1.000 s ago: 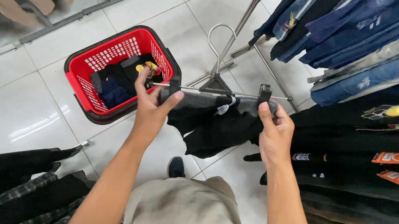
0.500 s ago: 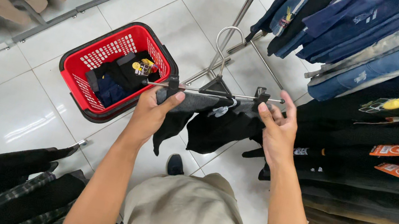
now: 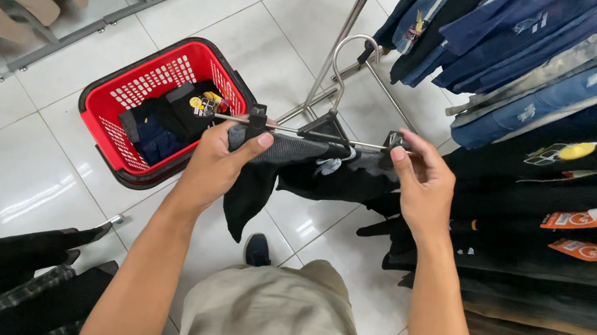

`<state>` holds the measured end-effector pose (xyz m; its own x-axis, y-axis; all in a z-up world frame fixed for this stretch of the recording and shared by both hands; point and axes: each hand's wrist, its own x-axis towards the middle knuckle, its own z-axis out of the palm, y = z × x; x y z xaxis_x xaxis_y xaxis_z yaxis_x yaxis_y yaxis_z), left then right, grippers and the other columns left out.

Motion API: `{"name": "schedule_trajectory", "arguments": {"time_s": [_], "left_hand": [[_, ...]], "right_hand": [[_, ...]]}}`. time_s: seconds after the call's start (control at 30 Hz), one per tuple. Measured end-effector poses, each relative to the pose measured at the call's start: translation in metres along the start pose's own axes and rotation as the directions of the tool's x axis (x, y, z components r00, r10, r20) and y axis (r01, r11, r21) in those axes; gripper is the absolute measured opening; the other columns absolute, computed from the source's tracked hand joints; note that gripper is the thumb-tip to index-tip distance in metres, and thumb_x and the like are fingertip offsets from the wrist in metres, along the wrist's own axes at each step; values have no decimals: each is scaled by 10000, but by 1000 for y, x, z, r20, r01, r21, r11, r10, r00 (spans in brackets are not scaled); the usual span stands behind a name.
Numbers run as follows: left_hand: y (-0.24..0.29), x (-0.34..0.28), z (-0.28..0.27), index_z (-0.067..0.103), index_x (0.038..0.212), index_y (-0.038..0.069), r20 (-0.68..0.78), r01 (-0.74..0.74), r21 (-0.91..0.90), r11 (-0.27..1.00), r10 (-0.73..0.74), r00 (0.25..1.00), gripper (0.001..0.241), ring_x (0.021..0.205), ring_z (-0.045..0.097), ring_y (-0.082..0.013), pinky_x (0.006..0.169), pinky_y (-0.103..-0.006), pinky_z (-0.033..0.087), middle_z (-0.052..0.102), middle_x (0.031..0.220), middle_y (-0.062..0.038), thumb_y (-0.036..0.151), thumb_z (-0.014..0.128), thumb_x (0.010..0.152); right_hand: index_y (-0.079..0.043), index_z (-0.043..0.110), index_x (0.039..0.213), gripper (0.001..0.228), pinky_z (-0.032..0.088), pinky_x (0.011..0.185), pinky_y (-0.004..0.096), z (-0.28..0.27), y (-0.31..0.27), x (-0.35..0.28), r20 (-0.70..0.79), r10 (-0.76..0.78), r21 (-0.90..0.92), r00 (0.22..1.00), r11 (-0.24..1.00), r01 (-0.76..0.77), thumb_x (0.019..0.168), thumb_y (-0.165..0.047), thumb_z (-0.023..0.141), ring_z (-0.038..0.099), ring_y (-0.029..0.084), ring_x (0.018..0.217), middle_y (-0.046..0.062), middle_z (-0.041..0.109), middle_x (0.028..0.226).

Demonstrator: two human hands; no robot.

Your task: The person handles black pants on a clothing rack, folds them, and attaches them to a hanger while sitting on the floor.

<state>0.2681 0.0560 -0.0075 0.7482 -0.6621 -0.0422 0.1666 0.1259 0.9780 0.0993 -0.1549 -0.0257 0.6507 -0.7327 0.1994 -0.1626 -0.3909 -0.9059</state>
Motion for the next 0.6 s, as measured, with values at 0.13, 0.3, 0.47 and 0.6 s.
{"name": "schedule_trajectory", "arguments": {"time_s": [0.13,0.3,0.47,0.6], "left_hand": [[3,2,-5,675,996,40,44,-19,61,998,16,999,195,773,606,-99,823,-298,504,680,820,-58,164,682,846],[15,6,-6,655,1061,18,92,-58,75,995,51,994,250,816,592,-108,853,-315,493,673,855,-75,159,660,854],[29,19,2,650,1096,16,125,-40,79,996,30,992,271,886,573,-111,831,-314,512,678,914,-96,172,613,878],[42,36,16,649,1081,-9,121,17,-43,999,-12,993,325,864,597,-128,804,-287,524,671,917,-107,99,711,780]], "right_hand": [[-112,628,1187,312,511,772,287,-2,-10,4,61,81,20,995,996,-82,896,-223,648,588,124,847,72,637,953],[-98,632,1176,306,504,771,297,-4,-17,7,68,106,31,992,994,-108,896,-222,640,565,123,848,89,637,942],[-79,631,1169,296,508,767,292,-20,-25,19,45,96,56,994,994,-99,887,-173,638,560,121,827,94,633,928],[-48,646,1133,268,513,748,301,-40,-45,32,28,52,4,998,999,-52,873,-114,650,561,129,821,116,641,915]]}}
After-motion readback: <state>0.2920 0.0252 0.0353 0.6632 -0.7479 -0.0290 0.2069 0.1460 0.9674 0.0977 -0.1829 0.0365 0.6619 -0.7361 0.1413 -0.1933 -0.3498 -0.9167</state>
